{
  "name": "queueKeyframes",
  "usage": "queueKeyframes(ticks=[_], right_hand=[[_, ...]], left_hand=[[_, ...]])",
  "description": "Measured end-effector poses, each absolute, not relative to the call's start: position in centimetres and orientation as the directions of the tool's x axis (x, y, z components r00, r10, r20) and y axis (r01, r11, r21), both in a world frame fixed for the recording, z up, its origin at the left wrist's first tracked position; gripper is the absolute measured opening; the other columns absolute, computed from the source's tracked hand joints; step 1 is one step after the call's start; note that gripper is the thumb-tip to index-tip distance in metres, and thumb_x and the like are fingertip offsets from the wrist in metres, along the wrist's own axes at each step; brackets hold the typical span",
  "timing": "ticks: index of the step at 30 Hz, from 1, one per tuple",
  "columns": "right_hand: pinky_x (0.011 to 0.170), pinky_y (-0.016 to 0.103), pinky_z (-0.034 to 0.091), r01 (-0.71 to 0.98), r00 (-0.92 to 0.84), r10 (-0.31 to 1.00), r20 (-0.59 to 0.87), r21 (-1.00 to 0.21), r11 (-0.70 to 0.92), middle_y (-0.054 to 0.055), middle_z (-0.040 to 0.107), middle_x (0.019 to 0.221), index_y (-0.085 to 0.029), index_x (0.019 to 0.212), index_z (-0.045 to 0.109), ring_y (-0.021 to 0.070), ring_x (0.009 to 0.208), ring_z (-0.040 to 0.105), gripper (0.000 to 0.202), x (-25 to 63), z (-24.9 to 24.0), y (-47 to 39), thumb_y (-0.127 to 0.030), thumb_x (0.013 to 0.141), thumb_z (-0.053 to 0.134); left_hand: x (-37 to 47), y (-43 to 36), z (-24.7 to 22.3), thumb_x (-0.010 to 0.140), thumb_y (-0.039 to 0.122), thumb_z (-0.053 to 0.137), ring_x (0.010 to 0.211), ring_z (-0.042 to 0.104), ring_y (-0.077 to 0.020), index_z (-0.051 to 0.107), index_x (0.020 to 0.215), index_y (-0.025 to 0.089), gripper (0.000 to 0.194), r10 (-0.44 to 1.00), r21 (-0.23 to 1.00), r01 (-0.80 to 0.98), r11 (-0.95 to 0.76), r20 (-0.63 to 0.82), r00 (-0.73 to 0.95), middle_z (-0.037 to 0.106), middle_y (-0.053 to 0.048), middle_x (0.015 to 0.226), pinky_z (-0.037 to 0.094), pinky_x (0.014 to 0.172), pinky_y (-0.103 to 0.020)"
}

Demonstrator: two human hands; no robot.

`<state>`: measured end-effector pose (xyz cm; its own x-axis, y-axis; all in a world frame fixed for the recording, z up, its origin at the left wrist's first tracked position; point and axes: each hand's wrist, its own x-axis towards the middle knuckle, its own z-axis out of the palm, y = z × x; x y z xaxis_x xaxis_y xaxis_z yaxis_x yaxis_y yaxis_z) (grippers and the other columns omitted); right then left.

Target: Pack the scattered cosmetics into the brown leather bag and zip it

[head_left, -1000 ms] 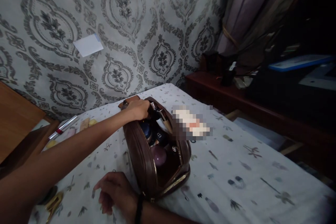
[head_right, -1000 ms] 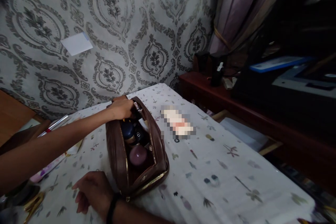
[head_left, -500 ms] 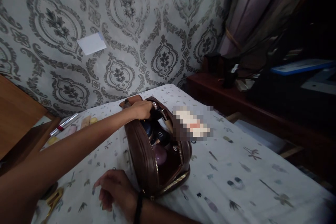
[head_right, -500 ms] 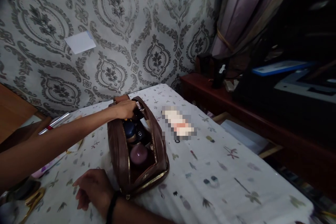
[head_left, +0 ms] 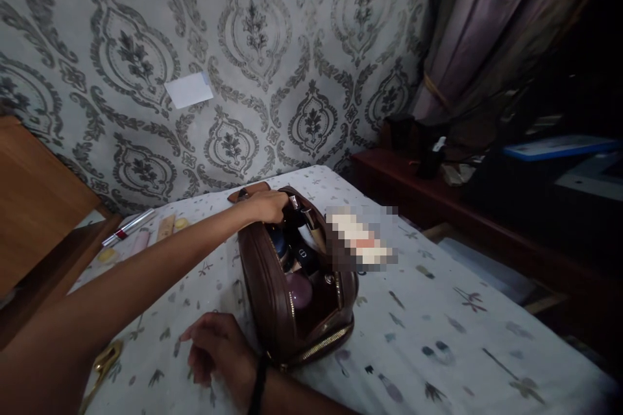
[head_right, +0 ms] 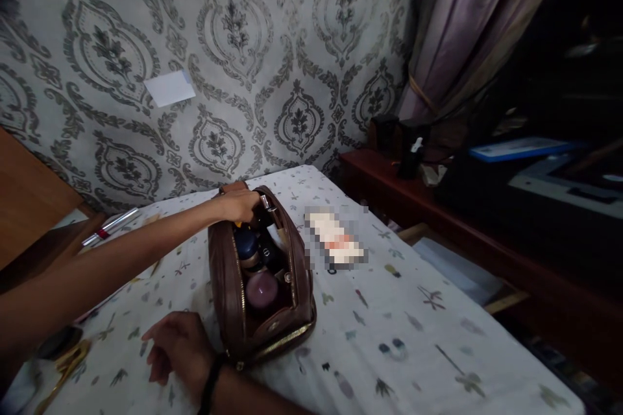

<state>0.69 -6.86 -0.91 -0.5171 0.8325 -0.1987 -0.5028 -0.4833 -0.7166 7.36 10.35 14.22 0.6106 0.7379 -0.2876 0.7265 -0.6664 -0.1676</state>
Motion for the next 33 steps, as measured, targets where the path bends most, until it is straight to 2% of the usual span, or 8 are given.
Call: queueKeyframes(ticks=[10,17,19,21,23,25,29,33], right_hand=[[0.038,0.021,0.024,-0.52,-0.521,0.834,-0.182,-0.707,-0.479,-0.006,0.056,0.049,-0.014,0.078,0.063,0.0055,0.035,0.045,0.044,0.3,-1.6,-6.8,-0.053,0.061,0.075],[0.039,0.021,0.026,-0.507,-0.521,0.834,-0.181,-0.721,-0.473,-0.007,0.057,0.05,-0.014,0.079,0.063,0.0049,0.035,0.045,0.046,0.3,-1.5,-6.8,-0.054,0.06,0.077],[0.039,0.021,0.027,-0.506,-0.515,0.837,-0.182,-0.724,-0.469,-0.007,0.056,0.049,-0.014,0.078,0.063,0.0052,0.035,0.044,0.047,0.3,-1.6,-6.7,-0.055,0.059,0.077],[0.038,0.021,0.026,-0.502,-0.508,0.844,-0.173,-0.736,-0.453,-0.007,0.055,0.049,-0.014,0.079,0.064,0.0058,0.035,0.044,0.048,0.4,-1.7,-6.6,-0.056,0.06,0.077],[0.039,0.021,0.026,-0.493,-0.503,0.848,-0.166,-0.752,-0.439,-0.006,0.055,0.05,-0.014,0.08,0.065,0.0063,0.037,0.044,0.048,0.4,-1.8,-6.6,-0.056,0.06,0.077],[0.04,0.021,0.027,-0.491,-0.493,0.853,-0.171,-0.755,-0.435,-0.006,0.055,0.051,-0.014,0.081,0.066,0.0063,0.038,0.044,0.048,0.4,-2.0,-6.6,-0.055,0.06,0.078],[0.042,0.021,0.028,-0.484,-0.506,0.846,-0.17,-0.755,-0.442,-0.005,0.056,0.054,-0.015,0.08,0.064,0.0061,0.041,0.043,0.045,0.4,-2.0,-6.6,-0.053,0.062,0.08],[0.041,0.021,0.025,-0.47,-0.549,0.818,-0.168,-0.748,-0.469,-0.004,0.057,0.056,-0.015,0.083,0.065,0.0066,0.042,0.043,0.047,0.6,-1.8,-6.7,-0.053,0.062,0.082]], left_hand=[[5.1,8.7,17.4,0.085,0.03,0.061,0.087,0.065,-0.0229,0.073,0.092,0.018,0.018,0.7,-0.175,0.68,-0.712,-0.257,0.667,0.073,-0.008,0.095,0.043,0.066,-0.027],[1.1,4.6,17.9,0.098,0.035,0.045,0.075,0.062,-0.0197,0.067,0.079,0.018,0.034,0.71,-0.06,0.708,-0.703,-0.029,0.703,0.067,-0.004,0.078,0.042,0.069,-0.029],[0.4,4.0,17.1,0.1,0.033,0.043,0.083,0.064,-0.0211,0.068,0.084,0.017,0.034,0.712,0.036,0.712,-0.701,0.063,0.699,0.069,-0.005,0.085,0.046,0.077,-0.031],[-0.4,3.6,15.7,0.099,0.031,0.045,0.1,0.065,-0.0226,0.067,0.101,0.017,0.026,0.703,0.165,0.684,-0.711,0.212,0.679,0.071,-0.007,0.105,0.047,0.091,-0.033],[-1.3,3.1,13.8,0.098,0.027,0.048,0.117,0.06,-0.0226,0.061,0.12,0.017,0.028,0.69,0.269,0.64,-0.72,0.376,0.619,0.066,-0.009,0.125,0.043,0.104,-0.035],[-2.6,2.1,11.7,0.097,0.024,0.047,0.123,0.057,-0.0219,0.058,0.124,0.017,0.029,0.69,0.32,0.625,-0.712,0.484,0.538,0.064,-0.01,0.13,0.041,0.109,-0.035],[-6.4,-0.1,7.5,0.098,0.02,0.043,0.119,0.057,-0.0212,0.06,0.116,0.019,0.024,0.748,0.31,0.732,-0.607,0.535,0.393,0.064,-0.011,0.124,0.045,0.106,-0.037],[-11.4,-1.1,4.7,0.097,0.018,0.044,0.118,0.056,-0.0223,0.06,0.113,0.02,0.023,0.853,0.197,0.899,-0.391,0.444,0.273,0.063,-0.01,0.123,0.044,0.106,-0.039]])
